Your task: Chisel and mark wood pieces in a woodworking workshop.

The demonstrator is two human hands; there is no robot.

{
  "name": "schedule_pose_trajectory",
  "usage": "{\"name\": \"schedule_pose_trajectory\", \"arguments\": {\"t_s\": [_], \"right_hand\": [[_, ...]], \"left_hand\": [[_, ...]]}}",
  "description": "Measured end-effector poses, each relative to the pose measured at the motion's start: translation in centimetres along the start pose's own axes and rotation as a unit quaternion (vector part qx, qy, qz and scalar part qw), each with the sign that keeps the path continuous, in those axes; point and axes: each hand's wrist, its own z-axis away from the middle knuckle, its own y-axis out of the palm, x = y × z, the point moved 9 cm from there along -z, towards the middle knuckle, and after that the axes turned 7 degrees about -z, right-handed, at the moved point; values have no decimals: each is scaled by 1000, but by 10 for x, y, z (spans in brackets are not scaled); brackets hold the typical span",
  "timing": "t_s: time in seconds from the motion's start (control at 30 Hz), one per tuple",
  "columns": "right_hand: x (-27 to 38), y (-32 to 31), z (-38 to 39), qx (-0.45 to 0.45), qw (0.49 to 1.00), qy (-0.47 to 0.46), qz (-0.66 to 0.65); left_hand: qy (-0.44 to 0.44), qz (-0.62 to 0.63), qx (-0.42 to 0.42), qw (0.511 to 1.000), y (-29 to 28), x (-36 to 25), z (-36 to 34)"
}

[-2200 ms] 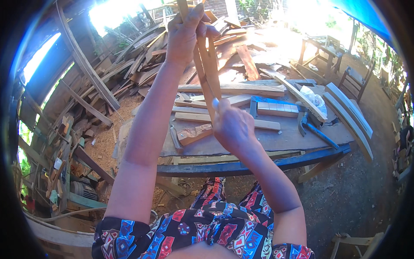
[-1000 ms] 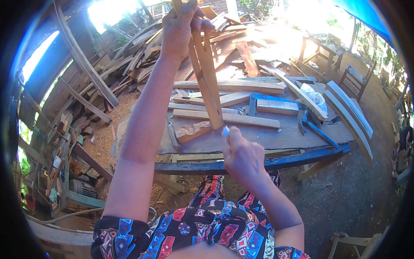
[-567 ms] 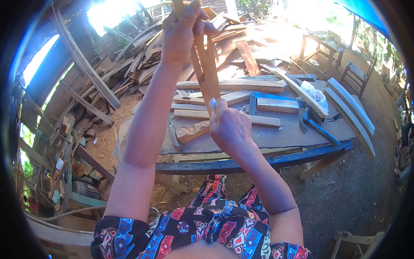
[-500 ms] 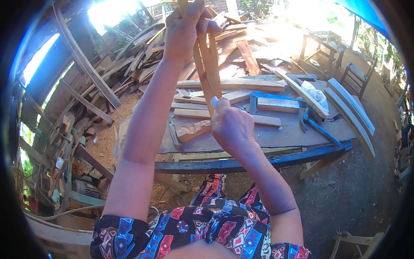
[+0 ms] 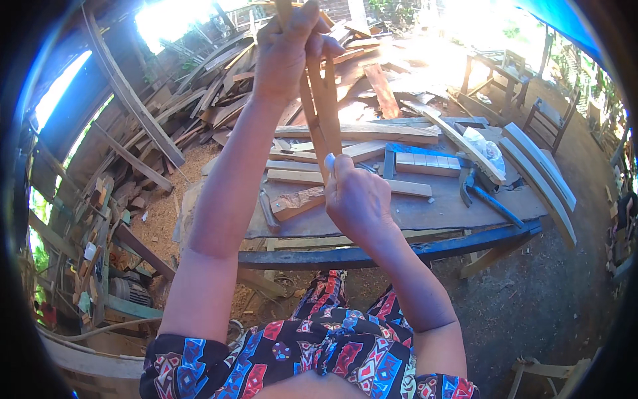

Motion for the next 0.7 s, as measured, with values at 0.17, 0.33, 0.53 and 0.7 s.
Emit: {"name": "schedule_pose_trajectory", "arguments": {"t_s": [0.17, 0.33, 0.53, 0.7], "right_hand": [[7, -3, 41, 38, 999, 12, -11], [5, -11, 58, 33, 998, 40, -45], [-1, 3, -3, -4, 1000, 7, -2], [5, -4, 28, 27, 1000, 1, -8]], "left_hand": [[2, -23, -18, 1000, -29, 2, -7], [-6, -11, -19, 1000, -33, 3, -6], [-4, -13, 5, 1000, -5, -2, 0], [58, 46, -1, 997, -19, 7, -11]]}}
